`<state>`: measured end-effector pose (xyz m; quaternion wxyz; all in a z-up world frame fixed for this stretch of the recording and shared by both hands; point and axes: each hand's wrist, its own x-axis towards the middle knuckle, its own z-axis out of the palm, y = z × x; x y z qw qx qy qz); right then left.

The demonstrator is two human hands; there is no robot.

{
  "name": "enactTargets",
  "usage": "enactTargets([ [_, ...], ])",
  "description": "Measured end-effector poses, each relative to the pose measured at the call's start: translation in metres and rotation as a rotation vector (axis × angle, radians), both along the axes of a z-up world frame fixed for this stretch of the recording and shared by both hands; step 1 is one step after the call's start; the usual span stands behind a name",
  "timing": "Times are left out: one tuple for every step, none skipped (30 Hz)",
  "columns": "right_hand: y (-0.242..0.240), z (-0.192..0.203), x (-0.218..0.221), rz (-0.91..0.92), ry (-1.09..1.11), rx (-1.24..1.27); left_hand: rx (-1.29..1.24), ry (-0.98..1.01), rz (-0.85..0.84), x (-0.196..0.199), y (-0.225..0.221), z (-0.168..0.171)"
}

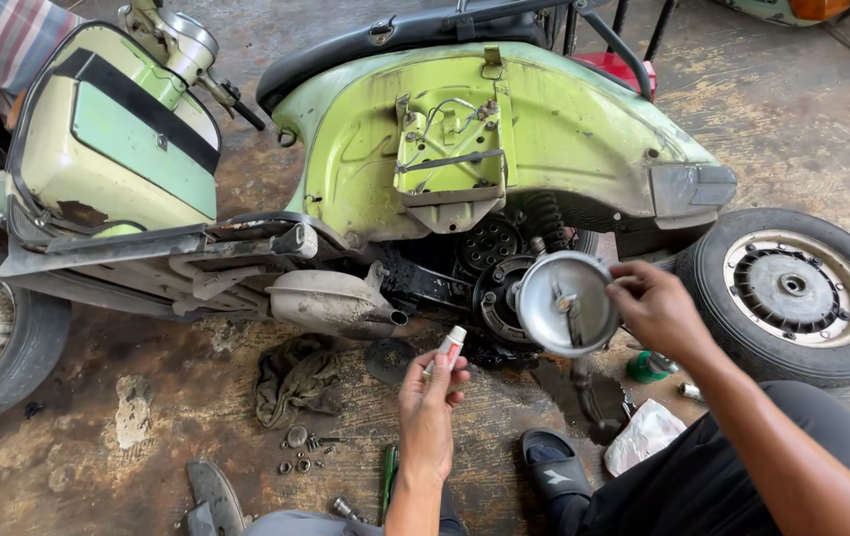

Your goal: Applying sealant to a scooter engine component during repair

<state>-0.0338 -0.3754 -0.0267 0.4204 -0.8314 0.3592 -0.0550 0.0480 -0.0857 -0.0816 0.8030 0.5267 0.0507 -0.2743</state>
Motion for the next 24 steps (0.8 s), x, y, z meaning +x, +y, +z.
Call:
enactTargets([
  [0.002, -0.004, 0.003, -0.002, -0.004, 0.001, 0.001, -0.004, -0.002, 0.0, -0.006, -0.001],
  [0.005, -0.008, 0.006, 0.028, 0.023, 0.025, -0.029, 0.037, -0.016, -0.001, -0.01, -0.002],
  [0.008, -0.012, 0.009, 0.059, 0.05, 0.048, -0.059, 0.078, -0.03, -0.002, -0.015, -0.003],
  [0.009, -0.016, 0.012, 0.055, 0.048, 0.05, -0.057, 0.076, -0.035, -0.001, -0.018, -0.009],
  [0.01, -0.02, 0.015, 0.095, 0.044, 0.015, -0.084, 0.08, -0.061, 0.0, -0.021, -0.015],
  [0.012, -0.024, 0.018, 0.134, 0.04, -0.021, -0.11, 0.084, -0.087, 0.002, -0.024, -0.021],
  [0.012, -0.028, 0.02, 0.129, 0.037, -0.019, -0.108, 0.082, -0.093, 0.003, -0.027, -0.025],
  [0.013, -0.032, 0.022, 0.142, 0.032, -0.026, -0.138, 0.067, -0.133, 0.004, -0.029, -0.029],
  [0.013, -0.037, 0.025, 0.154, 0.027, -0.032, -0.168, 0.052, -0.172, 0.006, -0.031, -0.033],
  [0.013, -0.041, 0.025, 0.149, 0.026, -0.029, -0.165, 0.052, -0.178, 0.007, -0.032, -0.037],
  [0.014, -0.046, 0.025, 0.139, 0.028, -0.003, -0.159, 0.071, -0.163, 0.009, -0.033, -0.042],
  [0.014, -0.05, 0.024, 0.13, 0.03, 0.021, -0.153, 0.09, -0.146, 0.01, -0.034, -0.047],
  [0.014, -0.051, 0.023, 0.125, 0.029, 0.023, -0.152, 0.09, -0.151, 0.012, -0.035, -0.049],
  [0.015, -0.053, 0.02, 0.111, -0.002, 0.015, -0.169, 0.09, -0.162, 0.013, -0.035, -0.052],
  [0.017, -0.054, 0.018, 0.097, -0.034, 0.007, -0.187, 0.089, -0.172, 0.014, -0.034, -0.054],
  [0.017, -0.054, 0.016, 0.096, -0.035, 0.008, -0.186, 0.089, -0.174, 0.012, -0.035, -0.05],
  [0.018, -0.054, 0.013, 0.079, -0.027, 0.026, -0.18, 0.092, -0.172, 0.011, -0.036, -0.045],
  [0.02, -0.055, 0.011, 0.066, -0.017, 0.045, -0.174, 0.097, -0.165, 0.009, -0.035, -0.041],
  [0.017, -0.057, 0.013, 0.069, -0.016, 0.048, -0.171, 0.097, -0.162, 0.011, -0.036, -0.039],
  [0.014, -0.061, 0.012, 0.066, -0.016, 0.05, -0.168, 0.087, -0.175, 0.01, -0.037, -0.037],
  [0.012, -0.064, 0.011, 0.064, -0.017, 0.052, -0.165, 0.077, -0.187, 0.009, -0.037, -0.036],
  [0.012, -0.065, 0.01, 0.065, -0.015, 0.053, -0.165, 0.079, -0.186, 0.008, -0.039, -0.038],
  [0.013, -0.066, 0.009, 0.059, -0.032, 0.064, -0.159, 0.069, -0.185, 0.007, -0.04, -0.04],
  [0.012, -0.066, 0.01, 0.052, -0.054, 0.074, -0.156, 0.054, -0.186, 0.008, -0.042, -0.041],
])
